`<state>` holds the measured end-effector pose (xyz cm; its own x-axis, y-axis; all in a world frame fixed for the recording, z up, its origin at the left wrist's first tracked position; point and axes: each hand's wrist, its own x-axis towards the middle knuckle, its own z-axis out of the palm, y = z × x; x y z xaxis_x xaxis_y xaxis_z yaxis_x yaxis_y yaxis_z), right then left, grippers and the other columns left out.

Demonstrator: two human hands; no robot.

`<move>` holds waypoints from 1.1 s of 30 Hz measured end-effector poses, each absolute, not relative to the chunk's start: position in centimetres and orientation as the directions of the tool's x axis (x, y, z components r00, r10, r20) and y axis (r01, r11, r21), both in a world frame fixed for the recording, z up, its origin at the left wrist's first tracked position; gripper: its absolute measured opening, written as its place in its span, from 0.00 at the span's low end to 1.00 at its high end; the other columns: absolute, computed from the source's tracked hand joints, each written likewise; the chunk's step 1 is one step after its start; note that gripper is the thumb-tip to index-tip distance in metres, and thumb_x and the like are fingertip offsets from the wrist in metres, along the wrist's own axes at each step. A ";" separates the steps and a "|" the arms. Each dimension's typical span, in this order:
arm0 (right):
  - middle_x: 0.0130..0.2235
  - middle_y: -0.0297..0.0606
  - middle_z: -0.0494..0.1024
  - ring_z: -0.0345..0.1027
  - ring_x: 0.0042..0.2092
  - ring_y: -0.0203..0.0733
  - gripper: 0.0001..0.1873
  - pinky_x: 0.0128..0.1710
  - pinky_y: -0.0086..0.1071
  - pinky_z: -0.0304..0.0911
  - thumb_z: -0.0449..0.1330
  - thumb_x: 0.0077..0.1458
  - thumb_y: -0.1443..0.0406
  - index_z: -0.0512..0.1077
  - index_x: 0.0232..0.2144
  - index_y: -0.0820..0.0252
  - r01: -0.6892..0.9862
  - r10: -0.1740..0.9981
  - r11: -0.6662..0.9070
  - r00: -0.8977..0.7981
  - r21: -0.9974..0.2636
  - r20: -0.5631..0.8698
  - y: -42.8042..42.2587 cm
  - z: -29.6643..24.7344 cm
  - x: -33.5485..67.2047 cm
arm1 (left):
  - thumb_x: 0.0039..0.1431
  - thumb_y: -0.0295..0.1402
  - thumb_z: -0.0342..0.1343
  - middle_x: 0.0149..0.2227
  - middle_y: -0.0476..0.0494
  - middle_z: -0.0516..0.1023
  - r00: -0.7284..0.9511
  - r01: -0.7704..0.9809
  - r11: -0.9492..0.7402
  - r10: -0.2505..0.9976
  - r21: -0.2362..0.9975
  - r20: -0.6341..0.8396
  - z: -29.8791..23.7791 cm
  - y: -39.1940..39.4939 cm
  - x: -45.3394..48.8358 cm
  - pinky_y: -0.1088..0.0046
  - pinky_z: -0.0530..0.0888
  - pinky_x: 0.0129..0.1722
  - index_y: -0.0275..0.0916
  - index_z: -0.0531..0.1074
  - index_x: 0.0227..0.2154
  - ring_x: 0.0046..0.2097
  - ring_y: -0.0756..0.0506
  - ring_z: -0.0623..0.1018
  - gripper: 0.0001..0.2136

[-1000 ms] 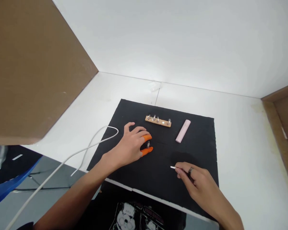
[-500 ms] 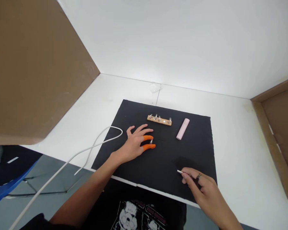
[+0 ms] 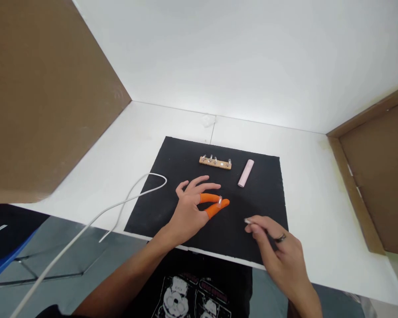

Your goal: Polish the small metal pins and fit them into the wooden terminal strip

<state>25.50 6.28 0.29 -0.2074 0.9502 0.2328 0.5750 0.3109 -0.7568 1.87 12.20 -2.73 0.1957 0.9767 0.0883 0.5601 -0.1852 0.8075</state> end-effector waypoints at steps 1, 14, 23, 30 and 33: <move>0.39 0.31 0.85 0.81 0.37 0.34 0.09 0.40 0.25 0.74 0.58 0.74 0.65 0.79 0.47 0.51 0.562 0.931 0.358 -0.280 -0.746 0.236 6.3 1.5 25.0 | 0.64 0.30 0.74 0.55 0.47 0.89 0.183 0.540 -0.185 0.978 0.821 0.100 -2.1 11.8 2.2 0.33 0.55 0.71 0.47 0.84 0.35 0.68 0.32 0.79 0.05; 0.36 0.32 0.86 0.82 0.35 0.36 0.09 0.38 0.30 0.73 0.55 0.76 0.69 0.75 0.46 0.56 0.596 0.769 0.636 -0.540 -0.491 0.342 6.1 8.3 24.8 | 0.56 0.27 0.79 0.46 0.58 0.91 0.177 0.369 -0.245 0.965 0.896 0.192 2.3 9.2 3.0 0.46 0.64 0.61 0.49 0.83 0.32 0.58 0.35 0.85 0.12; 0.30 0.28 0.82 0.76 0.29 0.35 0.13 0.32 0.33 0.68 0.50 0.79 0.67 0.72 0.42 0.54 0.596 0.730 0.681 -0.597 -0.426 0.332 6.3 8.4 24.4 | 0.52 0.30 0.82 0.43 0.60 0.91 0.175 0.351 -0.256 0.963 0.901 0.206 2.1 9.3 3.1 0.50 0.58 0.62 0.48 0.82 0.30 0.57 0.37 0.84 0.13; 0.33 0.31 0.82 0.74 0.30 0.34 0.08 0.33 0.32 0.69 0.56 0.75 0.71 0.75 0.45 0.57 0.656 0.768 0.640 -0.537 -0.400 0.350 7.0 8.3 24.8 | 0.54 0.28 0.81 0.44 0.59 0.91 0.232 0.325 -0.294 0.946 0.899 0.226 2.2 9.6 3.0 0.52 0.57 0.63 0.48 0.82 0.32 0.56 0.39 0.84 0.13; 0.32 0.28 0.83 0.78 0.31 0.34 0.16 0.35 0.30 0.72 0.49 0.79 0.67 0.75 0.41 0.53 0.612 0.775 0.618 -0.578 -0.494 0.254 6.7 8.7 24.6 | 0.57 0.30 0.80 0.44 0.59 0.91 0.254 0.326 -0.295 0.942 0.898 0.218 2.4 9.6 2.9 0.53 0.57 0.63 0.48 0.82 0.32 0.55 0.40 0.85 0.11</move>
<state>24.64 6.73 8.73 -0.5785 0.7753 0.2535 0.6119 0.6180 -0.4936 2.94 9.63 2.40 0.2537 0.9424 0.2179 0.3257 -0.2954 0.8981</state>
